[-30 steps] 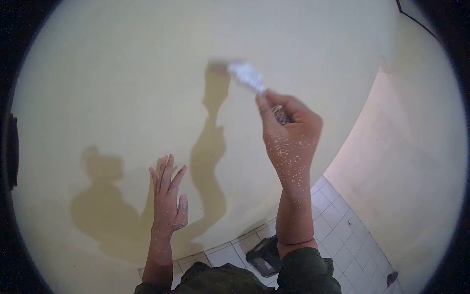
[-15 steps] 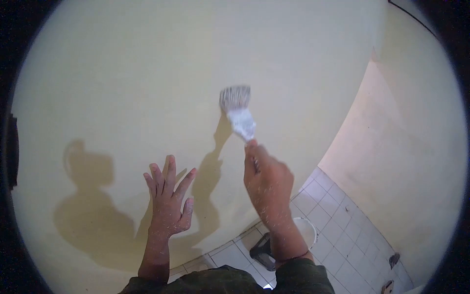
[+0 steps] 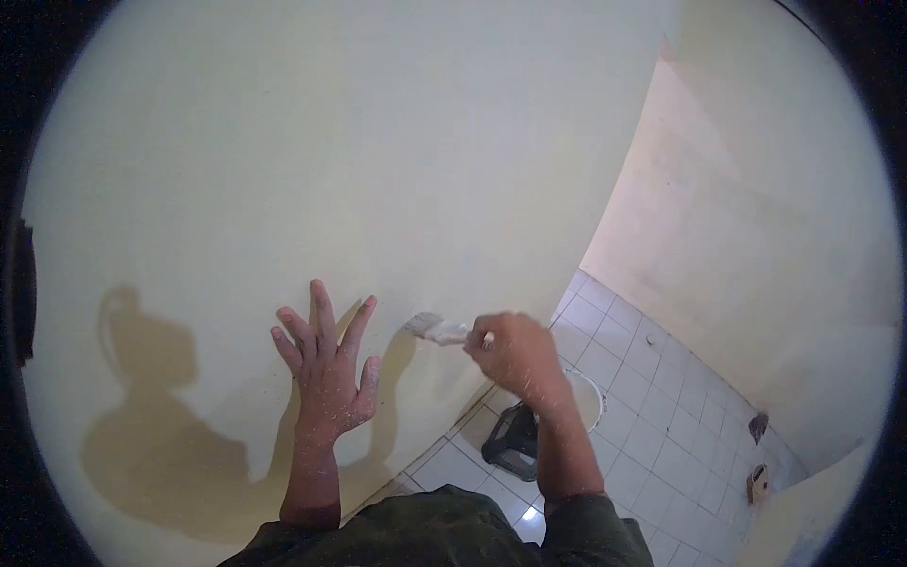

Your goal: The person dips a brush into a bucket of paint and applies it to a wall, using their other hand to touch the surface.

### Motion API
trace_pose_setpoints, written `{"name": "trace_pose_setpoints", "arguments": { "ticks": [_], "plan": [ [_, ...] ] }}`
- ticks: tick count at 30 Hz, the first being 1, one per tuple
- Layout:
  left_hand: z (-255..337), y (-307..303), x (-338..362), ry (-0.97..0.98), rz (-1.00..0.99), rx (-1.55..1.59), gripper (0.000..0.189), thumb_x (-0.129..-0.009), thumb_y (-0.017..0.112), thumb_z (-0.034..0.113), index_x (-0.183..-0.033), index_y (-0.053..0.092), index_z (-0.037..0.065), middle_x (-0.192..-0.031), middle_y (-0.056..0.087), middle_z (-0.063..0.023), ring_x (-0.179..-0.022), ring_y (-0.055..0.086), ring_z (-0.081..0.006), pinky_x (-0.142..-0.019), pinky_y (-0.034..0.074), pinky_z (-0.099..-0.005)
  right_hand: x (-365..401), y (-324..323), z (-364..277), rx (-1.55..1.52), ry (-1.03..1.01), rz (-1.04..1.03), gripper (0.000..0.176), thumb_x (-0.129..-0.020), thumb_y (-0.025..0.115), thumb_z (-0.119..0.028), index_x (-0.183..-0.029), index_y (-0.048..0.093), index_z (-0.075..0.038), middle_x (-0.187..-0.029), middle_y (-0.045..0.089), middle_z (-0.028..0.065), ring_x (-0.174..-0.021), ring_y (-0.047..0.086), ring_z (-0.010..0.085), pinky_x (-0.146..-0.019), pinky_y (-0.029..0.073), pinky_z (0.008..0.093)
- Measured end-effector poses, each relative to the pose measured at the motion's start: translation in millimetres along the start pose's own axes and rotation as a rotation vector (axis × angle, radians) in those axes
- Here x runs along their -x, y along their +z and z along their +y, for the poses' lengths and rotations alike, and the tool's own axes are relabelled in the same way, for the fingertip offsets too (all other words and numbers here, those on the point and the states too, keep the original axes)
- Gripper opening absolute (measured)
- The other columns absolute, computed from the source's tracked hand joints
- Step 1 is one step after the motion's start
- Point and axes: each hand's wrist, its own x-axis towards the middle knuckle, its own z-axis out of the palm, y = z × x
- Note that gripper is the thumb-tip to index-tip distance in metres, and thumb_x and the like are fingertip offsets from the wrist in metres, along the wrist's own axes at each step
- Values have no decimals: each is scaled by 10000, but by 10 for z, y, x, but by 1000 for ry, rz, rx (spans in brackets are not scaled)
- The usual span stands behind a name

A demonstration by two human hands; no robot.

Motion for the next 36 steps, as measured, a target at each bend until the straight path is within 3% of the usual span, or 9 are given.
{"name": "trace_pose_setpoints", "arguments": {
  "ticks": [5,10,13,19,21,23,27,33,36],
  "plan": [
    [88,-256,-227,24,-90,79,667,-931,540,313,-1584,414,251,-1714,-10,-245,-1509,-181,-577,-1154,-115,-731,-506,-783,-355,69,-61,85,160,-763,810,-232,-818,753,-92,-920,699,171,-938,668,369,-817,529,455],
    [24,-257,-263,124,-104,26,685,-920,571,303,-1585,410,277,-1710,-21,-255,-1503,-126,-608,-1173,-76,-724,-651,-1429,-821,50,-129,326,250,-734,854,-164,-940,790,-37,-890,726,166,-869,692,298,-848,541,435],
    [-9,-302,-317,175,-139,44,700,-911,595,303,-1585,406,304,-1707,-26,-259,-1491,-114,-628,-1170,-49,-743,-544,-1691,-1057,-77,-139,523,283,-777,865,-137,-1036,803,-41,-584,619,48,-509,508,96,-506,418,285],
    [-33,-317,-387,237,-115,22,699,-892,626,314,-1566,440,322,-1712,-15,-242,-1481,-52,-646,-1166,-15,-760,-604,-1660,-1293,-449,-296,1075,189,-900,830,-200,-996,797,-39,-559,429,-106,-495,264,3,-478,176,253],
    [-52,-318,-402,242,-115,45,696,-885,634,310,-1557,454,322,-1714,-7,-236,-1480,-44,-645,-1163,-14,-764,-680,-1541,-1249,-288,-287,939,152,-926,805,-184,-977,782,-43,-578,390,-111,-529,268,10,-486,183,240],
    [-89,-304,-379,241,-132,71,691,-878,641,305,-1547,470,320,-1715,1,-233,-1480,-44,-642,-1160,-11,-768,-746,-1282,-1169,-331,-251,741,180,-940,762,-175,-919,731,1,-586,433,15,-582,384,58,-494,322,285],
    [-134,-280,-420,280,-124,51,664,-873,646,289,-1522,506,306,-1715,11,-234,-1482,-49,-640,-1159,0,-771,-674,-680,-700,-273,-125,657,218,-958,747,-205,-915,715,6,-569,399,119,-558,363,92,-483,361,313],
    [-170,-184,-393,246,-230,153,628,-865,649,253,-1485,553,289,-1717,37,-225,-1500,-67,-621,-1166,1,-765,-333,791,58,-388,86,507,263,-963,745,-261,-907,704,-8,-569,468,186,-506,374,193,-495,402,348],
    [-341,100,-313,344,-223,166,561,-857,658,198,-1412,628,277,-1713,111,-205,-1520,-52,-591,-1173,29,-763,-136,1403,305,-461,234,374,267,-949,745,-309,-932,720,-43,-609,579,180,-506,522,282,-543,464,396]
  ]
}}
